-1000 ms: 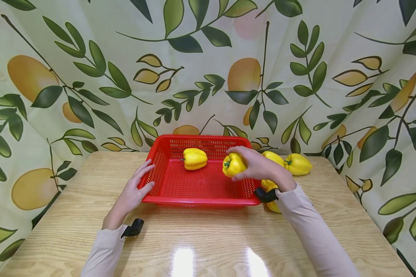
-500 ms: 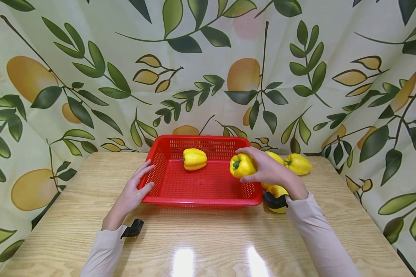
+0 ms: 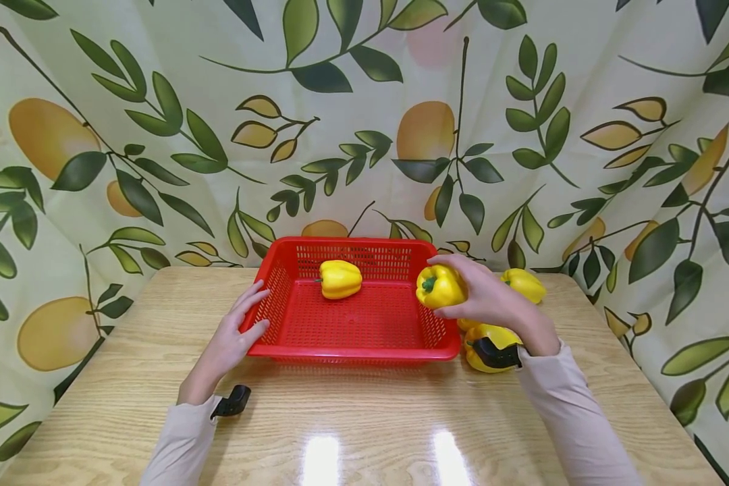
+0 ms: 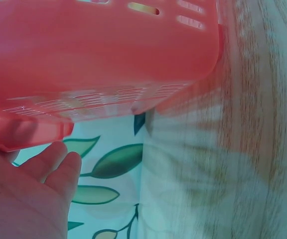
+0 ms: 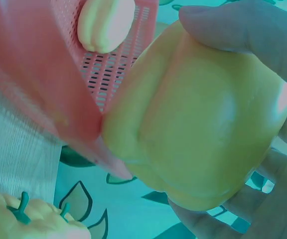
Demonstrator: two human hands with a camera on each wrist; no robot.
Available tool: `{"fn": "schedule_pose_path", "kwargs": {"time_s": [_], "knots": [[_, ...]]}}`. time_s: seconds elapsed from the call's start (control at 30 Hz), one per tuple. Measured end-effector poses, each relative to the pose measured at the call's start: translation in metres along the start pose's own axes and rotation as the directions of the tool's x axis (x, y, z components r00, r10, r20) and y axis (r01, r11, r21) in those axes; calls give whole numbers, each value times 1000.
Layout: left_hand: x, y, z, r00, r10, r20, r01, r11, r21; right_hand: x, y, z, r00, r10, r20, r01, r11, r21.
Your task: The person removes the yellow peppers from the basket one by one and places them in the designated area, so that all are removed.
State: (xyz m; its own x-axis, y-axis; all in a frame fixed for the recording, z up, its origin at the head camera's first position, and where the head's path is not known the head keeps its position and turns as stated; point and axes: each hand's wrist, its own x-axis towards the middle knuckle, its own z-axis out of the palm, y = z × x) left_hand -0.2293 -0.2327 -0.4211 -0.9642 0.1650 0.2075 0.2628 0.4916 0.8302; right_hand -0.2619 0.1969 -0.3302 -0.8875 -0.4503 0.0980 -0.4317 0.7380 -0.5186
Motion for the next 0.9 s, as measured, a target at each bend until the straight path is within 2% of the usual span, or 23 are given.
{"fn": "schedule_pose_path", "kwargs": {"time_s": [0.47, 0.9], "knots": [[0, 0, 0, 1000, 7, -1, -7, 1000, -3, -16, 18, -6, 998, 54, -31, -52, 996, 72], [0, 1, -1, 1000, 6, -3, -6, 1000, 23, -28, 35, -10, 996, 44, -76, -43, 999, 12]]}}
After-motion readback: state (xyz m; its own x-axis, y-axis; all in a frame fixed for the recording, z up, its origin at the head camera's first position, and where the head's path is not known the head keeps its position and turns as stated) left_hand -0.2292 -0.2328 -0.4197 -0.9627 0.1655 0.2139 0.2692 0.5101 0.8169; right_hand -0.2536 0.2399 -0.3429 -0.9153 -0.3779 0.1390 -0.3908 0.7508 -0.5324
